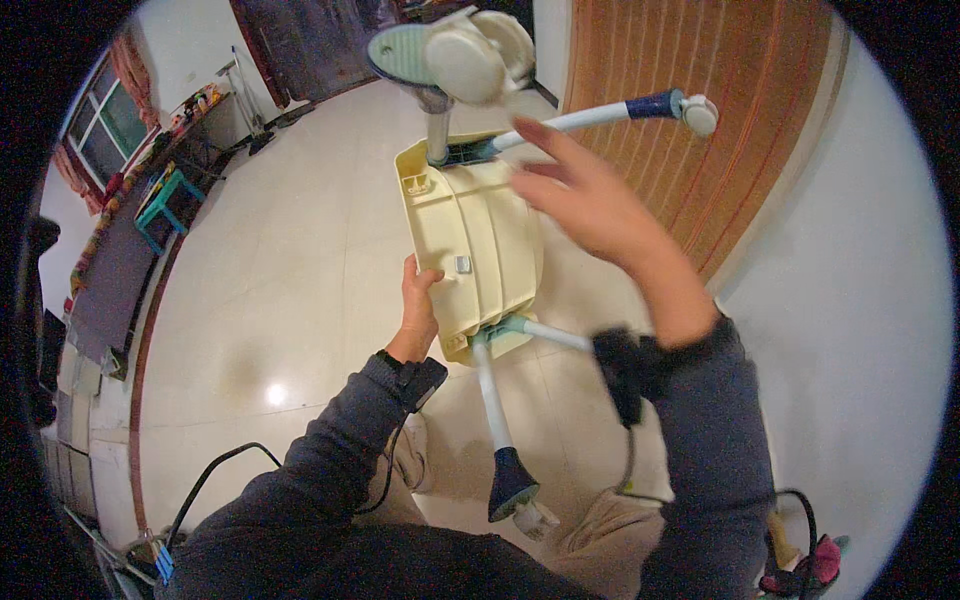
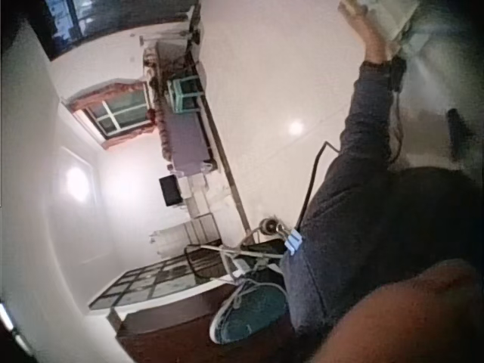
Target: The person assembles a baby high chair by attaching legs, wiping the seat, and installing the tray and backrest. They then clean a small pink chair with a cloth. The person handles the chair components and a cleaning cloth.
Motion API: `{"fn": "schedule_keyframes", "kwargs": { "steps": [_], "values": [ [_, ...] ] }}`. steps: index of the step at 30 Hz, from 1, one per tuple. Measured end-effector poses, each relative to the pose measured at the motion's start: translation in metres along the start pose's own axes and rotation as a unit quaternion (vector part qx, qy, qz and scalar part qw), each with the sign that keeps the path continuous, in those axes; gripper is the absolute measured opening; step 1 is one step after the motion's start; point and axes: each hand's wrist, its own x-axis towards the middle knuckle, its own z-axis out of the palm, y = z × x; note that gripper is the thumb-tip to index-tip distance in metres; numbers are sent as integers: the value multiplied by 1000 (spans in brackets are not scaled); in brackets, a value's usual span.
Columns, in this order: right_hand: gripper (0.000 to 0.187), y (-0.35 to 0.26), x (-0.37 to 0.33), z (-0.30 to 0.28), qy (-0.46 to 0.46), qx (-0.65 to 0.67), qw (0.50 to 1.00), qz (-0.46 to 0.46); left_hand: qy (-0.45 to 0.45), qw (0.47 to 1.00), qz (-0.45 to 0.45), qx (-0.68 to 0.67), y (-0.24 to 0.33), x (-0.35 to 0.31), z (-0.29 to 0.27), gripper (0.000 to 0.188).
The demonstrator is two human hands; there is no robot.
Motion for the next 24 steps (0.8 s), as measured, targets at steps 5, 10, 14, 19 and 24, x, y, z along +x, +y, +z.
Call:
{"fn": "schedule_keyframes", "kwargs": {
  "steps": [5,10,14,19,24],
  "values": [
    [37,51,-130,-102,33,-49,979,194,7,992,50,-114,-29,6,42,51],
    [38,115,-202,-153,20,-41,954,296,19,967,68,-245,-39,20,103,41],
    [66,119,-200,-144,-29,-72,968,240,10,943,102,-317,-21,43,145,37],
    [76,106,-166,-99,22,-102,991,80,-19,921,22,-388,-4,58,148,43],
    [67,116,-137,-68,-34,-25,999,1,-24,921,-26,-387,-8,64,128,50]
  ]
}}
